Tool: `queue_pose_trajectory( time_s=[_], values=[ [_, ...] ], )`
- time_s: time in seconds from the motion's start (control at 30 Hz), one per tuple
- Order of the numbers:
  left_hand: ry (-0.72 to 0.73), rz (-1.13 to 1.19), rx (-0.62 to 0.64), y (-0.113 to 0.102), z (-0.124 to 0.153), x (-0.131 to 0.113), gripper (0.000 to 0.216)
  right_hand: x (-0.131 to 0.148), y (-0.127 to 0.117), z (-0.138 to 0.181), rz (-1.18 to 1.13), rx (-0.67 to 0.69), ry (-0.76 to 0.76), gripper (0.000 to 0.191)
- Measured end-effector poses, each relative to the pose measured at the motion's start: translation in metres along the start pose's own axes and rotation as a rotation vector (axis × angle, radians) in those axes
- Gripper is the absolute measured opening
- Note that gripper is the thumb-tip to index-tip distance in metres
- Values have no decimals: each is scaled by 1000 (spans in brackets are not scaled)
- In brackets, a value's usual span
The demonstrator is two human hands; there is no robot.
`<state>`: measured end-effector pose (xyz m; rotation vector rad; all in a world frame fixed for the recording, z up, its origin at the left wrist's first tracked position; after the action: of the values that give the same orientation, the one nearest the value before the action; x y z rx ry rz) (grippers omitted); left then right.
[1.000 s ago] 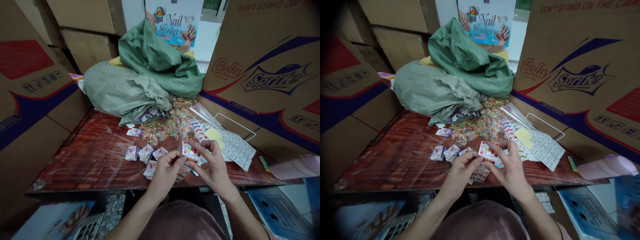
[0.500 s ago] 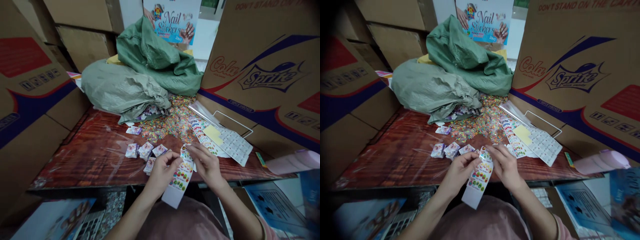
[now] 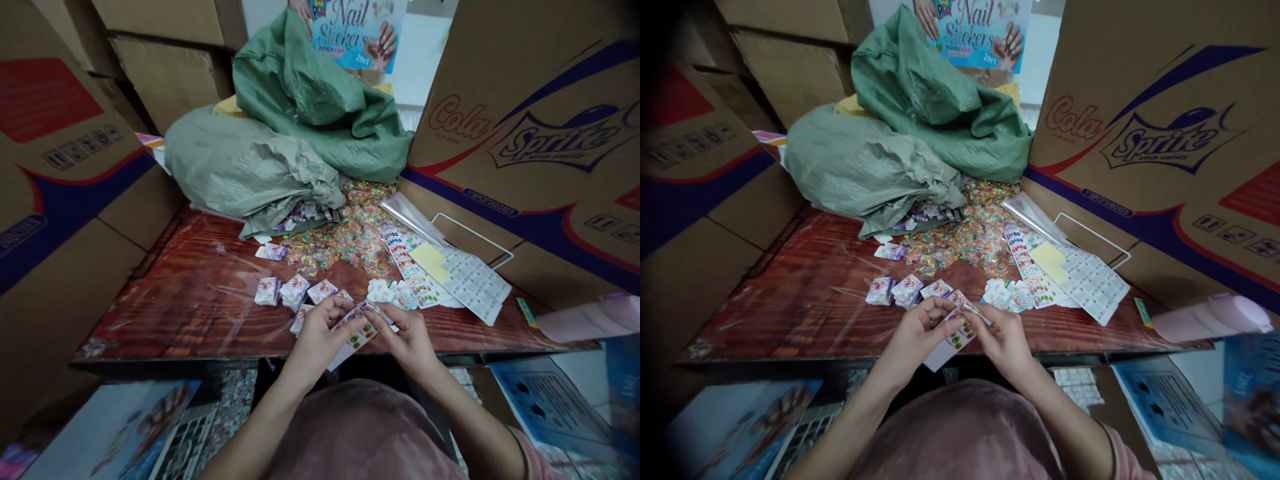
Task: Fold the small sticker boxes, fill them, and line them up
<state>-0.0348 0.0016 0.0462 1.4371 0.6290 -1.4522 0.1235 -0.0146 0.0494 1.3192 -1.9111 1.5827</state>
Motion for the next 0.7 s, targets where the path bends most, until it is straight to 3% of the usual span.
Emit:
queue_pose_trajectory(
  time_s=[0.07, 0.17, 0.33, 0.43, 0.6, 0.7],
  values=[
    [-55, -45, 90, -3, 1, 9, 27, -2, -2, -1, -14, -24, 50, 20],
    [-70, -107, 135, -5, 4, 16, 25, -4, -1, 0, 116, -59, -40, 23],
    [46, -173, 65, -4, 5, 9, 19, -7, 9, 5, 266, 153, -131, 38],
    [79, -223, 92, -4, 5, 0, 16, -5, 9, 6, 252, 201, -143, 51],
    [48, -171, 115, -6, 7, -2, 16, -2, 7, 5, 156, 188, -125, 23],
    [23, -131, 86, -5, 8, 5, 19, -2, 7, 4, 131, 173, -115, 22]
  ],
)
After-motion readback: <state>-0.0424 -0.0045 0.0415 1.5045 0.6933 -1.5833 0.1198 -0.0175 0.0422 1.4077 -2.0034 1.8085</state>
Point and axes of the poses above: each hand's wrist, its own z-axis away from the middle knuckle, its own y-axis out of the palm, x = y × z, the point moved 2 cm from there along -z, towards the middle knuckle, and after that the axes turned 9 degrees about x, right-handed, at the moved point
